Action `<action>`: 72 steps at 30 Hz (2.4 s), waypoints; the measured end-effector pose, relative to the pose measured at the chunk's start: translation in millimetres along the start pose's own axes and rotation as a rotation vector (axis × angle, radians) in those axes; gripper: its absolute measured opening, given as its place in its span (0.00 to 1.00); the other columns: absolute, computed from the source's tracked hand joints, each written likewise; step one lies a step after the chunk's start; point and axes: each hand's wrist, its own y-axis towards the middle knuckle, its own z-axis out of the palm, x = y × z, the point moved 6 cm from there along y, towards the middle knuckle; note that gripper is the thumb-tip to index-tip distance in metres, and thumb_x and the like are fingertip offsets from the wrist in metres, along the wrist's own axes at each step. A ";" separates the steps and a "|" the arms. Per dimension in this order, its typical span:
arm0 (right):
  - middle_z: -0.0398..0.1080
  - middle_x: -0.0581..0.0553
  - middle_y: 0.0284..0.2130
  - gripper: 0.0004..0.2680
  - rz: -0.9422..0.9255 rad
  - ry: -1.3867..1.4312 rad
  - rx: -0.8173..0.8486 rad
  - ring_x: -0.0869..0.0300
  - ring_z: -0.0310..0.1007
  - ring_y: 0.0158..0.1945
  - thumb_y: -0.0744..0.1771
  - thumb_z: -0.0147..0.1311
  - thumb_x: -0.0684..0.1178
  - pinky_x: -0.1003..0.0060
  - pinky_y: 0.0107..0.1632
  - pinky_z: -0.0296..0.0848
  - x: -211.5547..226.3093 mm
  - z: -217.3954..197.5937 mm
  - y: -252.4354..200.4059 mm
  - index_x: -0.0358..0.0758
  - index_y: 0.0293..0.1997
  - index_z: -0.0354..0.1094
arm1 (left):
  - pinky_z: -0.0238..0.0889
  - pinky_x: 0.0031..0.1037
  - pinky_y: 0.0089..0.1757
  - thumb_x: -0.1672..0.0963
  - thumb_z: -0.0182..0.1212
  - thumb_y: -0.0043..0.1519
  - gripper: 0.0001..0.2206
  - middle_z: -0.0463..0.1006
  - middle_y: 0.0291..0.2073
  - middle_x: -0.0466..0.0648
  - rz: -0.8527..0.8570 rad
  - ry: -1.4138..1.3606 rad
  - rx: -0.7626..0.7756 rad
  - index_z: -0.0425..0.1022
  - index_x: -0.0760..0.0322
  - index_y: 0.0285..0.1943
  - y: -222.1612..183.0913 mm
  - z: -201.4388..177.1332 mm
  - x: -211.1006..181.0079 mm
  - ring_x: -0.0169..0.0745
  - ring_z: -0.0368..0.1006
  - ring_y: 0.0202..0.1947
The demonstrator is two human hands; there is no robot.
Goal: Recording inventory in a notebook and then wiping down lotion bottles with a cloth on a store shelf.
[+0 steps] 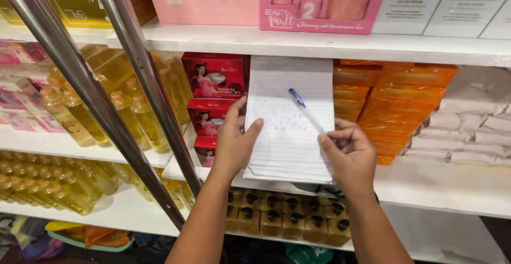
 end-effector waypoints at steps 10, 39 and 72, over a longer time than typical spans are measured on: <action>0.70 0.45 0.32 0.07 -0.008 -0.147 -0.194 0.68 0.67 0.32 0.66 0.64 0.37 0.73 0.35 0.68 -11.0 34.1 65.2 0.30 0.41 0.67 | 0.69 0.35 0.38 0.55 0.64 0.60 0.21 0.77 0.47 0.50 -0.021 0.365 0.084 0.72 0.66 0.61 43.0 -40.1 -3.9 0.50 0.71 0.35; 0.70 0.47 0.33 0.06 -0.185 -0.837 -0.116 0.63 0.71 0.33 0.64 0.65 0.42 0.68 0.38 0.71 79.0 62.3 76.8 0.32 0.36 0.71 | 0.70 0.37 0.47 0.51 0.74 0.52 0.22 0.77 0.47 0.57 0.299 0.582 0.111 0.82 0.68 0.52 72.3 -22.1 -2.1 0.53 0.77 0.45; 0.70 0.33 0.44 0.05 -0.567 -1.113 0.086 0.39 0.66 0.52 0.65 0.60 0.44 0.46 0.55 0.65 33.3 188.3 62.9 0.34 0.38 0.74 | 0.58 0.42 0.62 0.62 0.66 0.54 0.29 0.70 0.62 0.60 0.474 0.431 0.095 0.65 0.71 0.68 38.5 -36.8 14.8 0.62 0.63 0.63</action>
